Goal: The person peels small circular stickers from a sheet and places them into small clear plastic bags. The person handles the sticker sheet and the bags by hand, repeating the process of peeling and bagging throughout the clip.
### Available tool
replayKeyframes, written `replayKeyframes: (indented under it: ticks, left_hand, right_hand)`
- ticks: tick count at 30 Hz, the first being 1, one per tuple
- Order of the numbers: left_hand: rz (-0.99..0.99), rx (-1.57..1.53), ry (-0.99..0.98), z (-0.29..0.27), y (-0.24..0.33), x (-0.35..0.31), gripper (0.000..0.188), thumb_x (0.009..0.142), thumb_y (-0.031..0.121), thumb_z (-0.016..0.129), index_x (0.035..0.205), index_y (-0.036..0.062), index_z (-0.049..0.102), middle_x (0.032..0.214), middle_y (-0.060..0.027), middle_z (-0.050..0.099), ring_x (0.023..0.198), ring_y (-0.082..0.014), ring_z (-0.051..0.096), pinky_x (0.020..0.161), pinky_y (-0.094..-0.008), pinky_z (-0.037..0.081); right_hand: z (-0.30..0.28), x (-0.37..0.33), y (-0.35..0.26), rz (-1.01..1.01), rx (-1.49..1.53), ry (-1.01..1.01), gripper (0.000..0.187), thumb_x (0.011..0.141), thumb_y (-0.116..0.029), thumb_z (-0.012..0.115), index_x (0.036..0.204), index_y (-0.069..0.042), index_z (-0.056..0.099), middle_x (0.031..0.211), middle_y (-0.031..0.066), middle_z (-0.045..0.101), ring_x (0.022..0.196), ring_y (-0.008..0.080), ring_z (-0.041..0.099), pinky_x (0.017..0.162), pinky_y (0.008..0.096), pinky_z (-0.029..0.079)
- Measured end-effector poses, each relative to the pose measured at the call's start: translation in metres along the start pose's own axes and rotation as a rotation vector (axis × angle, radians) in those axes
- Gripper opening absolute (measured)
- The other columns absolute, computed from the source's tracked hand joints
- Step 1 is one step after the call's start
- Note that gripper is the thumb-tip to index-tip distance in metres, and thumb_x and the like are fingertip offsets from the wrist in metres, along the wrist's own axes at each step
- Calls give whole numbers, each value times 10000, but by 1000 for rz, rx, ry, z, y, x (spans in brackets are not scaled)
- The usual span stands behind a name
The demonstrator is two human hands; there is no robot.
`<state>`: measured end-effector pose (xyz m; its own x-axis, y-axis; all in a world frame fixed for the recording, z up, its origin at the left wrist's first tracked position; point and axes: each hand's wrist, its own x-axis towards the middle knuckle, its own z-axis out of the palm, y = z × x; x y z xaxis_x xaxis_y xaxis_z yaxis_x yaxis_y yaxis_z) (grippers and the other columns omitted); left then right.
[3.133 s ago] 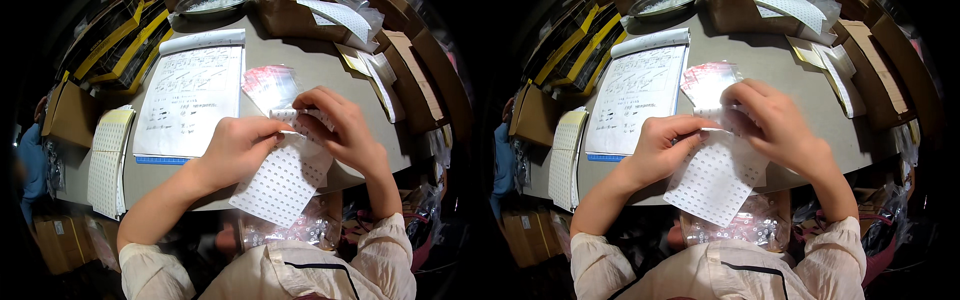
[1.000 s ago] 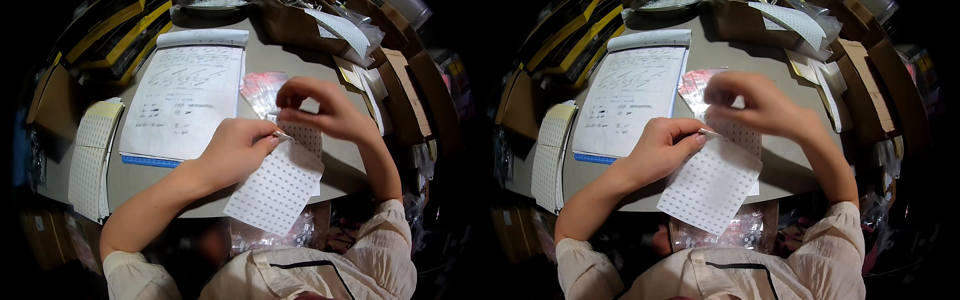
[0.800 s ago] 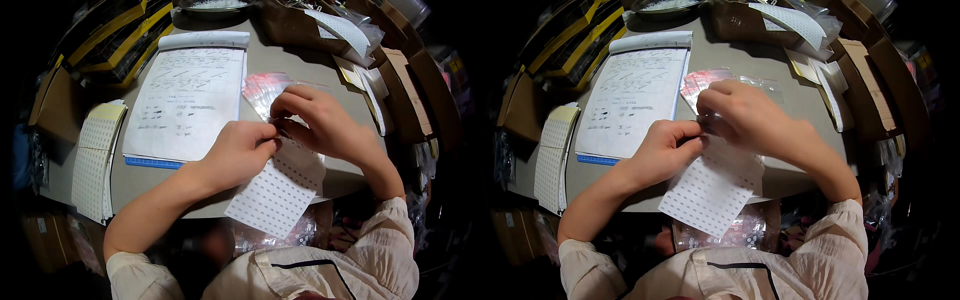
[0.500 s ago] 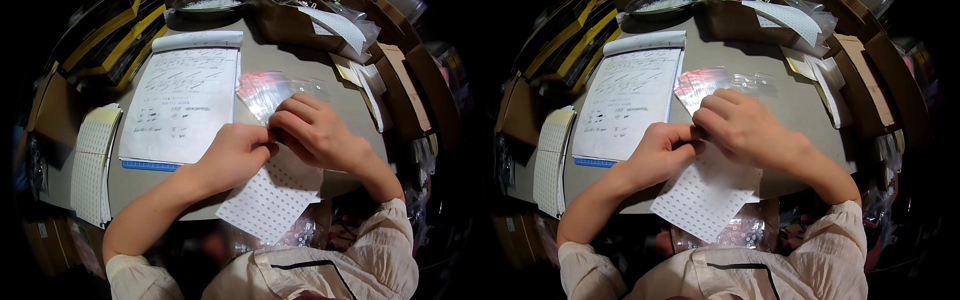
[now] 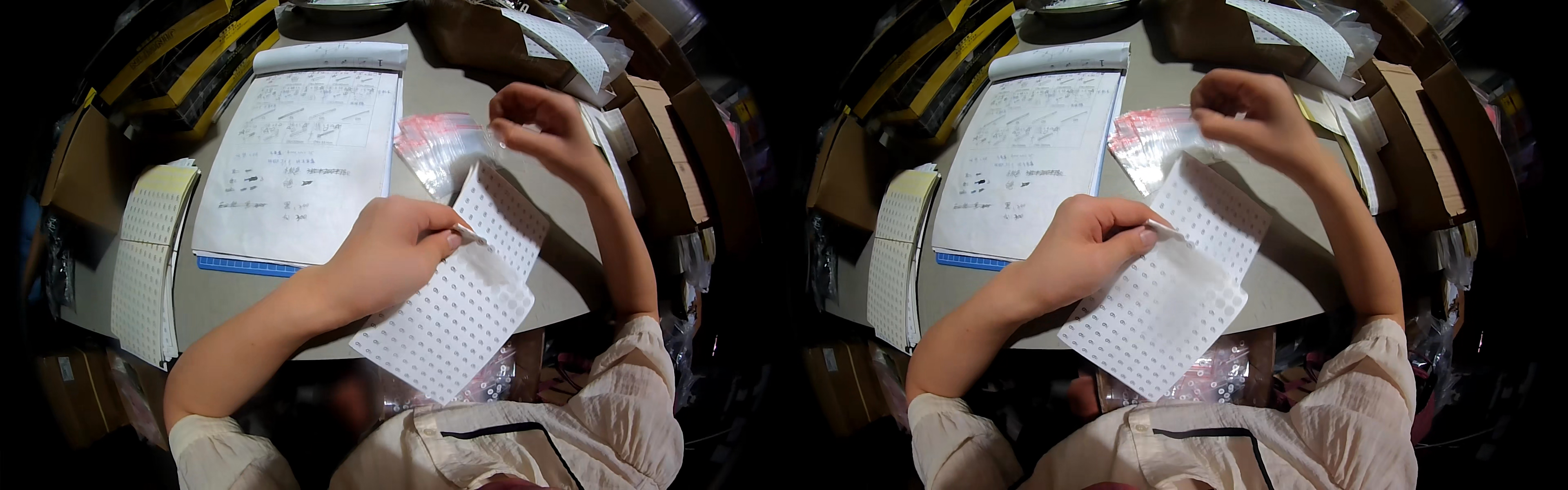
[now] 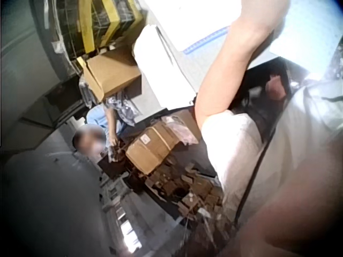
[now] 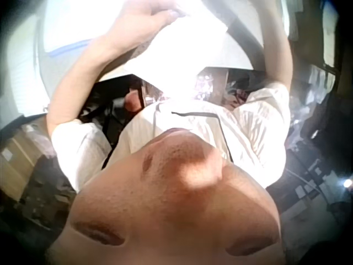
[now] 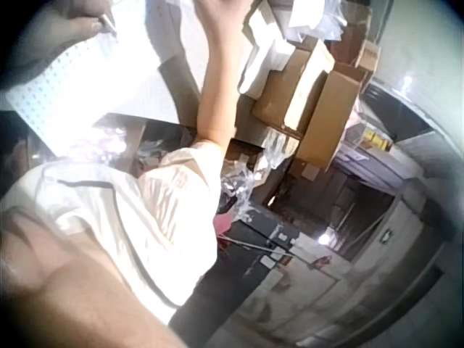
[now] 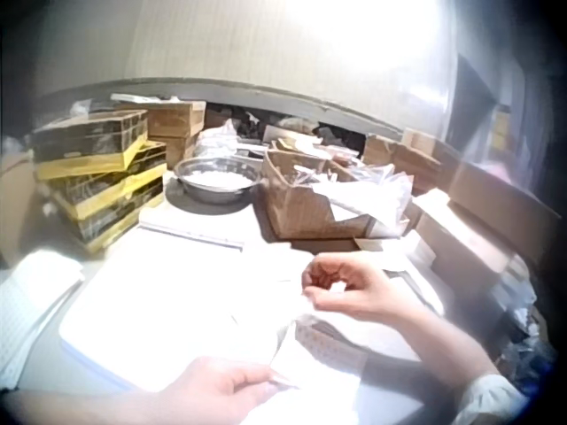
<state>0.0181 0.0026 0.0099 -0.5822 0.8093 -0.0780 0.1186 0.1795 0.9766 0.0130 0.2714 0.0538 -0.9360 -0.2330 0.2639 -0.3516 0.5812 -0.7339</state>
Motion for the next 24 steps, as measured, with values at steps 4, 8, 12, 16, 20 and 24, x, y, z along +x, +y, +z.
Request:
replayKeyframes:
  ticks: [4, 8, 12, 16, 20, 24]
  left_hand:
    - [-65, -13, -84, 2, 2, -4, 219, 959, 54, 626, 1123, -38, 738, 868, -30, 715, 781, -55, 594, 700, -232, 500]
    - [2, 16, -101, 1, 1, -2, 226, 955, 54, 626, 1126, -41, 739, 846, -23, 704, 747, -47, 576, 659, -225, 482]
    - [-15, -11, -107, 1, 2, -3, 230, 953, 62, 629, 1126, -41, 740, 826, -23, 699, 718, -41, 566, 626, -221, 469]
    - [7, 27, -93, 2, 3, -4, 234, 952, 70, 633, 1128, -39, 741, 803, -22, 694, 695, -40, 560, 613, -220, 463]
    - [13, 88, -92, 0, 7, -4, 232, 950, 71, 634, 1123, -39, 742, 806, -25, 697, 700, -44, 568, 619, -223, 468]
    - [9, 31, -85, 2, 2, -2, 232, 953, 72, 632, 1122, -42, 742, 826, -32, 704, 723, -49, 585, 636, -227, 480]
  right_hand:
    - [-13, 16, 14, 268, 77, -220, 144, 886, -115, 685, 922, 24, 677, 781, 12, 625, 723, 69, 573, 652, 237, 483]
    - [-8, 21, 33, 281, -189, -318, 182, 892, -165, 710, 948, 5, 673, 825, 24, 661, 757, 77, 597, 672, 254, 484]
    - [-7, 19, 45, 235, -375, -229, 227, 902, -205, 749, 954, 3, 675, 822, 44, 673, 744, 94, 617, 653, 270, 490]
    - [-37, 6, 55, 542, -308, -217, 299, 906, -263, 791, 910, 5, 657, 783, 21, 658, 671, 84, 590, 560, 255, 446]
    - [-43, 2, 47, 527, -201, -165, 256, 904, -213, 780, 939, 5, 650, 773, 4, 628, 689, 86, 577, 605, 260, 463]
    - [-32, 13, 51, 276, 44, -176, 166, 922, -112, 718, 1006, -6, 621, 855, -7, 612, 753, 61, 555, 667, 237, 468]
